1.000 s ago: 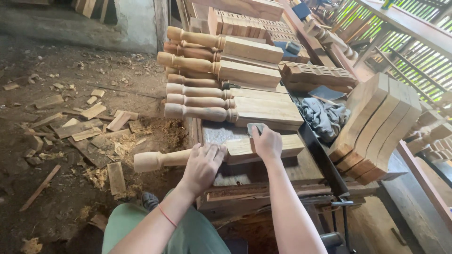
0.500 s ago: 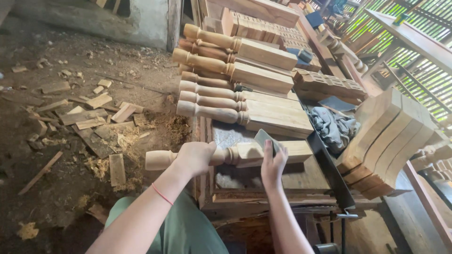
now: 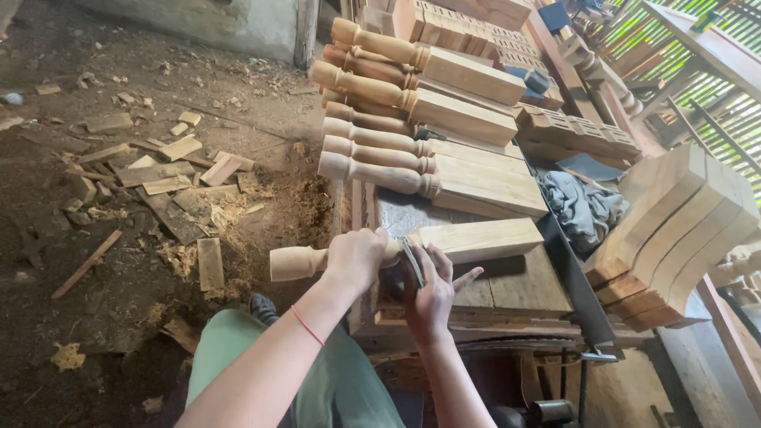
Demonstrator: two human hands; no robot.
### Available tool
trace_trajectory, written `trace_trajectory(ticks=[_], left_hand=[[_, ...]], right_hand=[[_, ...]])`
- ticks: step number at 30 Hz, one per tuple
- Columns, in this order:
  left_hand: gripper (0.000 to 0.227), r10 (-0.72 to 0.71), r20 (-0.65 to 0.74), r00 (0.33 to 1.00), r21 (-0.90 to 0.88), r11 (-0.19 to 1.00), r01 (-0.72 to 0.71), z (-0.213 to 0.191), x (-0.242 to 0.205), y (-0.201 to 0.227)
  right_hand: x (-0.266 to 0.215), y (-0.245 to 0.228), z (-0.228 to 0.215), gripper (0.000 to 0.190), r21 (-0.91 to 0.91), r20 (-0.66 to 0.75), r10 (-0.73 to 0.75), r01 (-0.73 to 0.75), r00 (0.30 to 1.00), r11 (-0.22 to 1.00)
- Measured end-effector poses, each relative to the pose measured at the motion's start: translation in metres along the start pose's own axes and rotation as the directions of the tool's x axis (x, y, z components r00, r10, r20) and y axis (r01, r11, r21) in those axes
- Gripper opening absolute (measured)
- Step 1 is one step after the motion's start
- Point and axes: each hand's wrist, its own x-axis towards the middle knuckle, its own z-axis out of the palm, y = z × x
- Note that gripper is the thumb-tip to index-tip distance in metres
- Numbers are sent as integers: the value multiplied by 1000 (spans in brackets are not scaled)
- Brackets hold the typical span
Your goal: Sanding carved wooden furniture legs by hand using a piece of sandpaper.
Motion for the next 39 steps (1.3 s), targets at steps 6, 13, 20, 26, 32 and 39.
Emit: trace_trajectory(ticks=[6, 13, 20, 26, 32, 39], left_hand=[[11, 111, -217, 970, 152, 985, -79, 18, 5, 1], [20, 59, -184, 981, 40, 998, -52, -19, -11, 19], [17, 42, -136, 990, 24, 999, -40, 7, -2, 8], [20, 36, -116, 993, 8, 999, -35, 15, 2, 4], [18, 23, -118, 993, 25, 999, -20, 7, -4, 10], [22, 52, 7, 999, -86, 995, -51, -13, -2, 7]], right_hand=[[36, -13, 7, 60, -139, 20, -42, 44, 999, 989], [31, 2, 14, 56, -255, 87, 78, -54, 993, 965], [55, -22, 6, 46, -200, 120, 7, 17, 993, 980], [43, 14, 25, 56, -285, 279, 96, -13, 956, 959], [33, 28, 31, 49, -345, 119, -103, 139, 988, 928], [31, 7, 11, 52, -109, 189, -37, 58, 981, 992]])
